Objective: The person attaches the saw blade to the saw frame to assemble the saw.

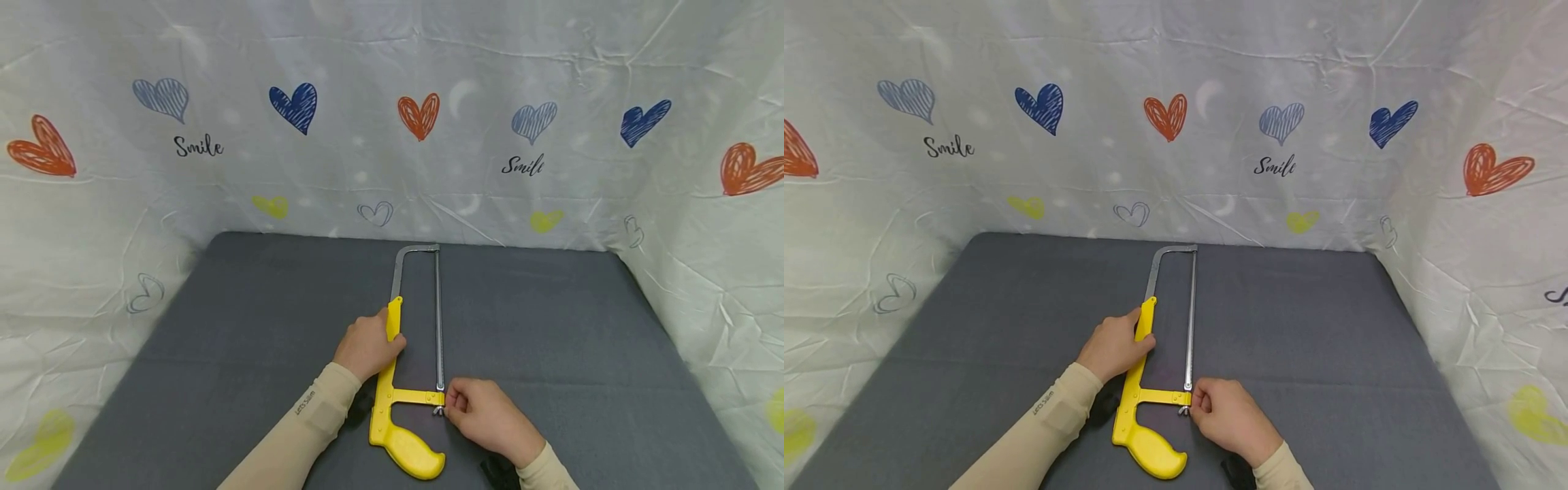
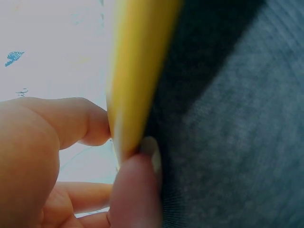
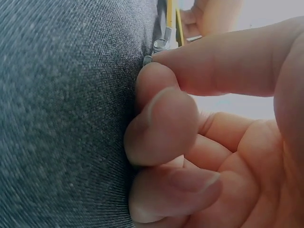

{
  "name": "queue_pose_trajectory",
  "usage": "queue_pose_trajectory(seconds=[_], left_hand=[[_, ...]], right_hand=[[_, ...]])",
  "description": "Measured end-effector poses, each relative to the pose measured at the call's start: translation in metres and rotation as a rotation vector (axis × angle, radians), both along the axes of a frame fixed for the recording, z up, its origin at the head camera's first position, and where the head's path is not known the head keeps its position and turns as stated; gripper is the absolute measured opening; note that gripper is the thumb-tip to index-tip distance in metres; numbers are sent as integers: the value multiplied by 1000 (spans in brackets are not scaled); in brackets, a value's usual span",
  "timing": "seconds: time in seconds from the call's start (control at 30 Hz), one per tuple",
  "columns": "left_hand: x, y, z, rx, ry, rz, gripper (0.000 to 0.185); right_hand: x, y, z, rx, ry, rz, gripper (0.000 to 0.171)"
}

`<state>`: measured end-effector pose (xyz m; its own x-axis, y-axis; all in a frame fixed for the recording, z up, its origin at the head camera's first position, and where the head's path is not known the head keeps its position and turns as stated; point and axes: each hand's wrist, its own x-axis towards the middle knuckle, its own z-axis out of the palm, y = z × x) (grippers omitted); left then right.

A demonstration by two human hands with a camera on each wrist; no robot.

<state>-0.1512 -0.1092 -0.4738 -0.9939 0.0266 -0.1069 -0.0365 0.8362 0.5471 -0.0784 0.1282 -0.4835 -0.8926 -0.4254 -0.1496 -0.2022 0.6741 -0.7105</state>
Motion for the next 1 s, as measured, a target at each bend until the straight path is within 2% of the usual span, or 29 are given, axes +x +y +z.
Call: queue_pose_trajectory(seconds=[0.23,0.37,0.6,1.0], left_hand=[[0,0,1,-5,-2,0,73],[0,0,0,-1,-1,-5,73],[0,0,0,-7,0,-7,72],[-1,0,-1,-9,-6,-4,73]], right_hand=[[0,0,0,14,10,3,18],[1,-1,0,11,-16,-8,18],[3,-8,-2,54,-24,-112,38],[2,-9,-4,48,25,-95,34]])
